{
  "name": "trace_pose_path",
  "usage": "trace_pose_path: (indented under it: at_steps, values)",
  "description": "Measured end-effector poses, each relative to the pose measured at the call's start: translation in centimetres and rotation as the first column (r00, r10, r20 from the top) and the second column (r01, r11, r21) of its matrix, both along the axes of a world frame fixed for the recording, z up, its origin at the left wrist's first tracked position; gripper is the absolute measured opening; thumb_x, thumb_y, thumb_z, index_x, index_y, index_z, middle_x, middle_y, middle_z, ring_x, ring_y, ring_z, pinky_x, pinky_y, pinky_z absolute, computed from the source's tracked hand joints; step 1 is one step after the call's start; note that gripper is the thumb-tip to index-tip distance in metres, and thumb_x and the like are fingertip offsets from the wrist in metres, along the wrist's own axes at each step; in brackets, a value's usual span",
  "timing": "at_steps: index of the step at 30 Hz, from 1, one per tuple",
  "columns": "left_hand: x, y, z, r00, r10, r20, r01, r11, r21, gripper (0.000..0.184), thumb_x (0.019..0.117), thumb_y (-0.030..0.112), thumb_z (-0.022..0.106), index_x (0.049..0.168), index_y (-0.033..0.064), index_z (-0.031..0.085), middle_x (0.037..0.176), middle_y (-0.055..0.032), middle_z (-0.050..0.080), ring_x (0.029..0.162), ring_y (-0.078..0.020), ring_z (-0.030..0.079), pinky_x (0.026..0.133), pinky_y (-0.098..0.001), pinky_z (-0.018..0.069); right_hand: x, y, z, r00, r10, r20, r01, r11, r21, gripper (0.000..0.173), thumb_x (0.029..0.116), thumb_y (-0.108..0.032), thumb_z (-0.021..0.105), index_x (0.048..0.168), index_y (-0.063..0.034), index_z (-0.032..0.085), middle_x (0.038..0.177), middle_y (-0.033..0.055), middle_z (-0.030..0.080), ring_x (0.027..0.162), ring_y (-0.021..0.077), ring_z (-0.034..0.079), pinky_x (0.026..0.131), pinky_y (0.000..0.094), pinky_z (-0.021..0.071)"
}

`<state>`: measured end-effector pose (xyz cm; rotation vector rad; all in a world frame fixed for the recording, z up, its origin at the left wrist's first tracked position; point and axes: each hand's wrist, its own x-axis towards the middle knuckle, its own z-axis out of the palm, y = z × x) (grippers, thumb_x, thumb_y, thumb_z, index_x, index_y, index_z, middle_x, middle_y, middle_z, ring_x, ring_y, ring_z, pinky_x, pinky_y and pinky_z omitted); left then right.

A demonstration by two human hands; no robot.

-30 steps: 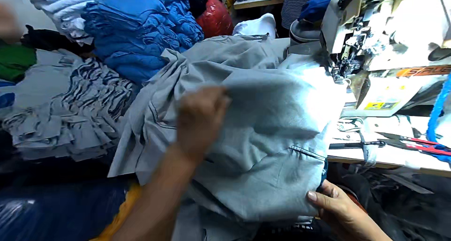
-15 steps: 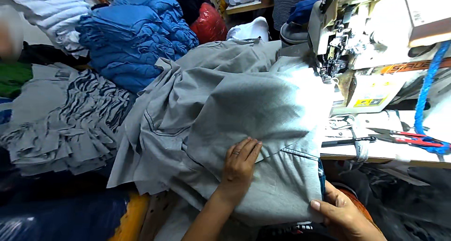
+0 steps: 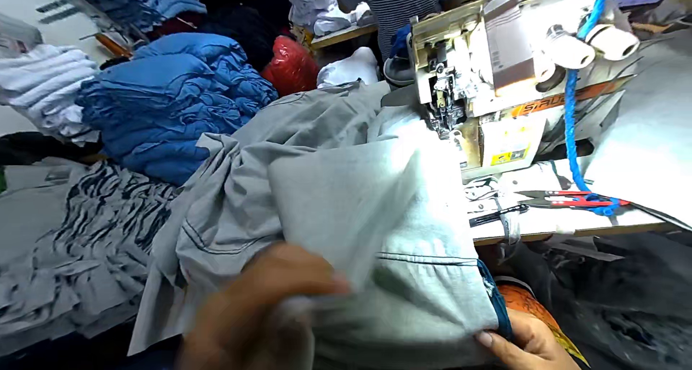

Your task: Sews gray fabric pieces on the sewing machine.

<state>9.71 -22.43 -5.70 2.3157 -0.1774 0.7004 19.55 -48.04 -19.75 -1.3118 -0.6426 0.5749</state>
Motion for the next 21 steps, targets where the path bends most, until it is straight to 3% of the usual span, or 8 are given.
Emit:
trace_pose_path:
  at_steps: [2,3,5,9,11,18,21]
  values:
    - [0.4,-2.0,-2.0,0.955,-0.21,-0.208,0.23,0.97,0.08,0.03,0.1074,0.028,0.05,0.1,0.0081,0.071,0.094,-0.0045,0.069,0.094,-0.0088,0.064,0.086,-0.0203,0.0494,0.1,-0.3,-0.3,1.0,-0.009,0.024,0.01,0.999,-0.044,0.014,0.0942,0.0,0.06,0.097,0.0084,0.071,0.093,0.0023,0.073,0.092,-0.006,0.065,0.087,0.0163,0.0527]
    - [1.0,-2.8,-3.9,0.934,-0.239,-0.265,0.293,0.937,0.188,0.026,0.1049,0.021,0.055,0.097,0.0051,0.074,0.089,-0.0104,0.071,0.087,-0.018,0.067,0.079,-0.0269,0.0525,0.2,-0.2,-0.6,1.0,-0.012,0.013,0.013,0.997,-0.082,0.015,0.0944,-0.001,0.06,0.098,0.0079,0.072,0.093,0.0032,0.073,0.091,-0.0049,0.065,0.087,0.0171,0.053]
    - [1.7,-2.9,-7.0,0.929,-0.214,-0.303,0.323,0.868,0.377,0.021,0.1015,0.02,0.058,0.094,0.009,0.074,0.082,-0.0087,0.071,0.078,-0.0215,0.068,0.068,-0.0296,0.0542,0.4,0.0,-1.1,1.0,0.002,-0.011,-0.003,0.993,-0.116,0.016,0.0955,-0.003,0.06,0.1,0.006,0.072,0.093,0.003,0.074,0.09,-0.0035,0.066,0.086,0.0188,0.0544]
    - [1.5,-2.5,-4.7,0.894,-0.26,-0.365,0.335,0.929,0.158,0.028,0.1061,0.021,0.053,0.099,0.0043,0.074,0.09,-0.0137,0.071,0.09,-0.0191,0.067,0.082,-0.0243,0.0512,0.8,-0.2,-0.8,0.999,0.037,0.021,-0.036,0.997,-0.07,0.016,0.0962,-0.002,0.06,0.097,0.0083,0.072,0.092,0.0058,0.074,0.088,-0.0041,0.066,0.084,0.0171,0.0532]
    - [1.8,-2.5,-4.1,0.886,-0.272,-0.376,0.345,0.928,0.141,0.027,0.1061,0.02,0.053,0.1,0.0033,0.074,0.092,-0.0146,0.072,0.093,-0.0199,0.067,0.084,-0.0243,0.0505,1.0,0.0,-0.7,0.999,0.033,0.016,-0.032,0.997,-0.064,0.015,0.0961,-0.001,0.06,0.097,0.0086,0.071,0.091,0.0055,0.073,0.087,-0.0046,0.066,0.084,0.0164,0.0529]
    - [5.3,-3.3,-3.6,0.964,-0.091,-0.251,0.201,0.866,0.457,0.029,0.1069,0.025,0.049,0.099,0.0096,0.074,0.09,-0.0088,0.073,0.084,-0.0209,0.067,0.07,-0.0287,0.0516,3.5,1.8,0.3,0.998,-0.046,0.052,0.047,0.999,-0.02,0.015,0.0978,-0.008,0.061,0.095,0.0023,0.072,0.086,-0.002,0.072,0.08,-0.0069,0.064,0.075,0.015,0.0536]
    - [7.5,-2.7,-4.1,0.988,-0.065,-0.137,0.131,0.821,0.556,0.033,0.1065,0.029,0.046,0.095,0.0148,0.074,0.085,-0.0028,0.069,0.074,-0.0154,0.065,0.061,-0.0257,0.05,4.8,2.7,0.5,0.994,-0.086,0.074,0.082,0.996,0.046,0.015,0.0986,-0.013,0.062,0.096,-0.0018,0.073,0.088,-0.0062,0.072,0.08,-0.0084,0.064,0.074,0.0136,0.0544]
